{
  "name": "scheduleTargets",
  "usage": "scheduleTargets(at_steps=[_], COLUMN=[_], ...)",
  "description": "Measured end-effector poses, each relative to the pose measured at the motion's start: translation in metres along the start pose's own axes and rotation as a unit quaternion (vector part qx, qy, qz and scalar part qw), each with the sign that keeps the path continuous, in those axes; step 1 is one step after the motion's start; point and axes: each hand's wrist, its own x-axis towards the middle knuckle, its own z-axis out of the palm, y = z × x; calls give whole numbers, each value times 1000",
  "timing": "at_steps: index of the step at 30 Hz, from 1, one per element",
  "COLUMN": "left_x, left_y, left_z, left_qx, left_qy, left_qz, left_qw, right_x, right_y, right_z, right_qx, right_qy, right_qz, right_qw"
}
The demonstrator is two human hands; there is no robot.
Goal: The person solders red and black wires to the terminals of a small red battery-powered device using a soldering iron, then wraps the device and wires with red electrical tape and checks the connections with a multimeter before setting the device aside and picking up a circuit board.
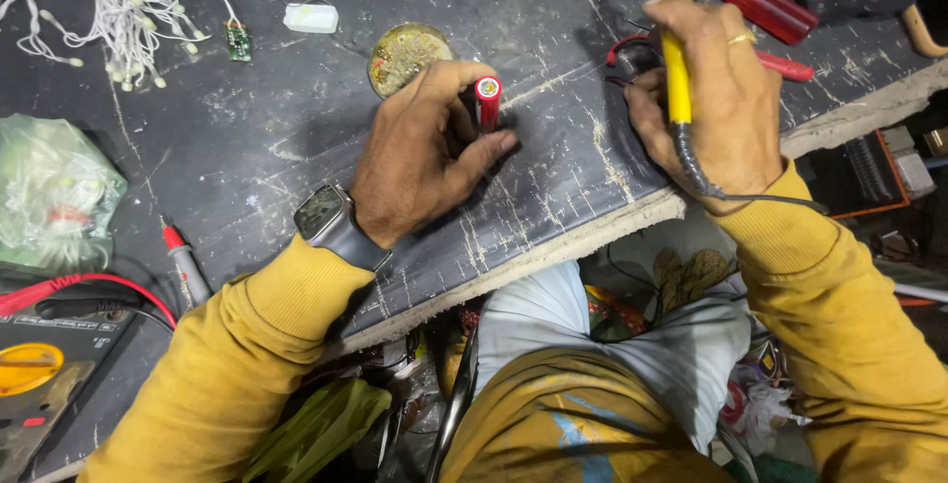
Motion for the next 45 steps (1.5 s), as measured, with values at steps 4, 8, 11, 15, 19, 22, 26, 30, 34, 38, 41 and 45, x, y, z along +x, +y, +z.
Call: scheduleTargets(at_steps=[4, 8, 11, 15, 19, 22, 26, 30, 34, 38, 41, 45], left_x=[3, 2, 2, 1, 3, 4, 4, -4, -12, -15, -23, -35], left_y=[17, 45, 72, 108, 122, 121, 127, 146, 159, 157, 154, 147], left_z=[-10, -23, -25, -12, -1, 3, 3, -3, -17, -26, -25, -32], left_qx=[20, 67, 97, 62, -3, -23, -27, 55, 85, -29, -62, -51], left_qy=[29, 115, 105, 87, 92, 99, 119, 158, 120, 56, 92, 83], left_qz=[13, 136, 192, 181, 154, 128, 144, 162, 190, 138, 109, 76], left_qw=[999, 982, 971, 978, 984, 986, 982, 973, 971, 988, 988, 992], right_x=[-9, -23, -27, -21, -16, -17, -22, -25, -19, -20, -26, -32], right_y=[-2, -18, -35, -60, -80, -88, -91, -95, -98, -99, -103, -114], right_z=[-2, -15, -32, -51, -57, -51, -43, -34, -26, -23, -23, -16], right_qx=[129, 193, 322, 445, 534, 527, 558, 563, 644, 642, 592, 522], right_qy=[72, 129, 144, 133, 152, 170, 165, 162, 171, 157, 152, 129], right_qz=[22, 38, 106, 178, 195, 140, 159, 146, 129, 143, 143, 126], right_qw=[989, 972, 930, 867, 809, 821, 798, 797, 734, 737, 778, 834])
